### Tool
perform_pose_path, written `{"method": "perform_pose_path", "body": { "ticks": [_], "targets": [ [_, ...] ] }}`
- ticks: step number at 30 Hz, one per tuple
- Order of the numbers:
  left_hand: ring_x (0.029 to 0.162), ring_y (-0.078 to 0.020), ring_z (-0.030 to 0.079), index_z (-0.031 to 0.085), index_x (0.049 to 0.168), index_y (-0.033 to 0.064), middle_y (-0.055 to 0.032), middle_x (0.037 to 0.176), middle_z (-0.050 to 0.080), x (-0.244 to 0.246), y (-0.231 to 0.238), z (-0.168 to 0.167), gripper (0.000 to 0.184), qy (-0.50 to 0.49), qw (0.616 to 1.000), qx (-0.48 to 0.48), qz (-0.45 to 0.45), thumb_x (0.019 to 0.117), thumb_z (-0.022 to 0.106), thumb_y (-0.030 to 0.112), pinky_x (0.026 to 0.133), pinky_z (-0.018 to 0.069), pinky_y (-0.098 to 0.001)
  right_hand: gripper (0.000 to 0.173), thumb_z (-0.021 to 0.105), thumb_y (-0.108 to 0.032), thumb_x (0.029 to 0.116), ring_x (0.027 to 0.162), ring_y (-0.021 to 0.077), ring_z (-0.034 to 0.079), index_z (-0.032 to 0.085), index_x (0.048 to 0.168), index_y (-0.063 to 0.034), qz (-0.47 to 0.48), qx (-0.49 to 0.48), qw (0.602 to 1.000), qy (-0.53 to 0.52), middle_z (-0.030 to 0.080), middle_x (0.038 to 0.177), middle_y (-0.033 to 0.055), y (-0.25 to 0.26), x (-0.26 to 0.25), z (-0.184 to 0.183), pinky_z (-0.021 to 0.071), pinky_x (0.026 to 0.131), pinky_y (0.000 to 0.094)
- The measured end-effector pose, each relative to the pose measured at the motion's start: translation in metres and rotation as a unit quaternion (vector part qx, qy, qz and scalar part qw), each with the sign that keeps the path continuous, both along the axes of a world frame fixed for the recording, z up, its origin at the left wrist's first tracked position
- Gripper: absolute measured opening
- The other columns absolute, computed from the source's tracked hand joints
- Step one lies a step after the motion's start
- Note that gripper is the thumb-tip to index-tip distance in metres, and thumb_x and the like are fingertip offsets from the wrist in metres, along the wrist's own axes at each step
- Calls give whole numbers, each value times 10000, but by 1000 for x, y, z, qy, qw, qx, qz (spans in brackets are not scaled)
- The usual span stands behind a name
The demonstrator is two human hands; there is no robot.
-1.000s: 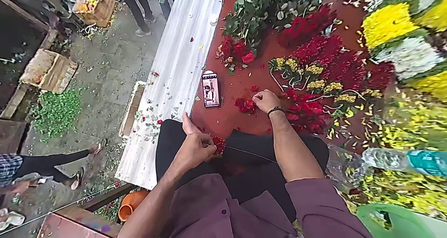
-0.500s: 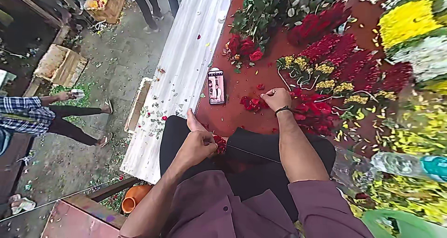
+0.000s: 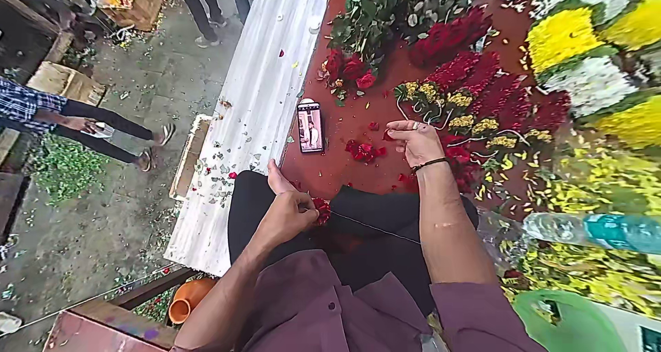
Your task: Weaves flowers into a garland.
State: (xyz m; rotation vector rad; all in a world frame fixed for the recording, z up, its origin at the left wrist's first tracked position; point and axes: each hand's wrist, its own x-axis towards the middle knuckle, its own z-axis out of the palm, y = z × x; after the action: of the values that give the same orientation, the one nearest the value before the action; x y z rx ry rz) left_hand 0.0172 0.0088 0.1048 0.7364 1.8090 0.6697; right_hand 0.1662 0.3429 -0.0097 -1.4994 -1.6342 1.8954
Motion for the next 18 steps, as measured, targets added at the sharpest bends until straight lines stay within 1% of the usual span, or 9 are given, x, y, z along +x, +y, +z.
{"method": "perform_pose_path", "body": {
  "ticks": [1,3,5,6,9,11,15,17,18],
  "targets": [
    [648,-41,600,742,873,122,45,747,677,0,1,0,139,-2,1000,3,-1,926,689,239,631,515,-283,238,728,-38,897,601,61,543,741,1124,-106,3,-12,1000,21,725,979,19,-4,3,11,440,503,222],
    [650,-40,600,740,866,120,44,746,676,1,3,-1,135,-7,1000,12,-1,922,691,234,630,512,-277,293,672,-8,908,642,100,591,715,1186,-89,2,-36,998,47,706,986,44,-13,7,33,505,538,249],
    [648,-44,600,740,868,118,41,742,675,2,4,-2,136,-11,1000,17,-2,923,691,232,630,515,-282,303,646,8,912,667,142,652,696,1204,-53,-4,-49,997,64,708,937,80,-22,12,50,569,572,291],
    [651,-46,606,740,872,115,38,747,679,2,4,-2,137,-13,1000,17,-3,925,691,232,636,523,-286,290,645,12,914,674,157,672,696,1195,-36,-8,-52,996,72,715,917,92,-27,15,56,584,576,303],
    [650,-44,609,739,875,112,37,750,683,2,2,-4,135,-16,1000,18,-1,924,696,230,636,524,-282,206,659,-9,931,667,165,687,697,1134,-17,-13,-43,996,77,729,881,101,-43,20,68,591,570,305],
    [654,-50,618,740,876,115,34,753,687,2,0,-6,140,-16,1000,16,-3,926,692,236,641,533,-288,178,673,-16,930,646,164,686,712,1103,-13,-17,-26,996,80,736,857,104,-53,22,69,587,549,298],
    [648,-49,606,738,859,123,38,744,678,1,-3,-7,137,-7,1000,12,-3,921,692,236,632,522,-294,163,683,-10,927,663,154,673,722,1085,-8,-24,12,993,111,738,905,109,-75,25,59,548,520,272],
    [647,-53,603,742,865,120,37,742,676,0,-3,-6,140,-5,1000,9,-5,921,690,237,632,517,-299,144,677,-6,923,667,133,665,711,1058,-43,-9,37,992,124,730,906,71,-85,27,47,547,530,265],
    [643,-54,602,741,866,116,36,737,674,0,-2,-5,142,-5,1000,8,-4,921,690,237,629,516,-299,140,663,10,915,666,134,658,712,1034,-47,-3,43,990,135,724,901,62,-88,28,40,554,546,276]
  ]
}}
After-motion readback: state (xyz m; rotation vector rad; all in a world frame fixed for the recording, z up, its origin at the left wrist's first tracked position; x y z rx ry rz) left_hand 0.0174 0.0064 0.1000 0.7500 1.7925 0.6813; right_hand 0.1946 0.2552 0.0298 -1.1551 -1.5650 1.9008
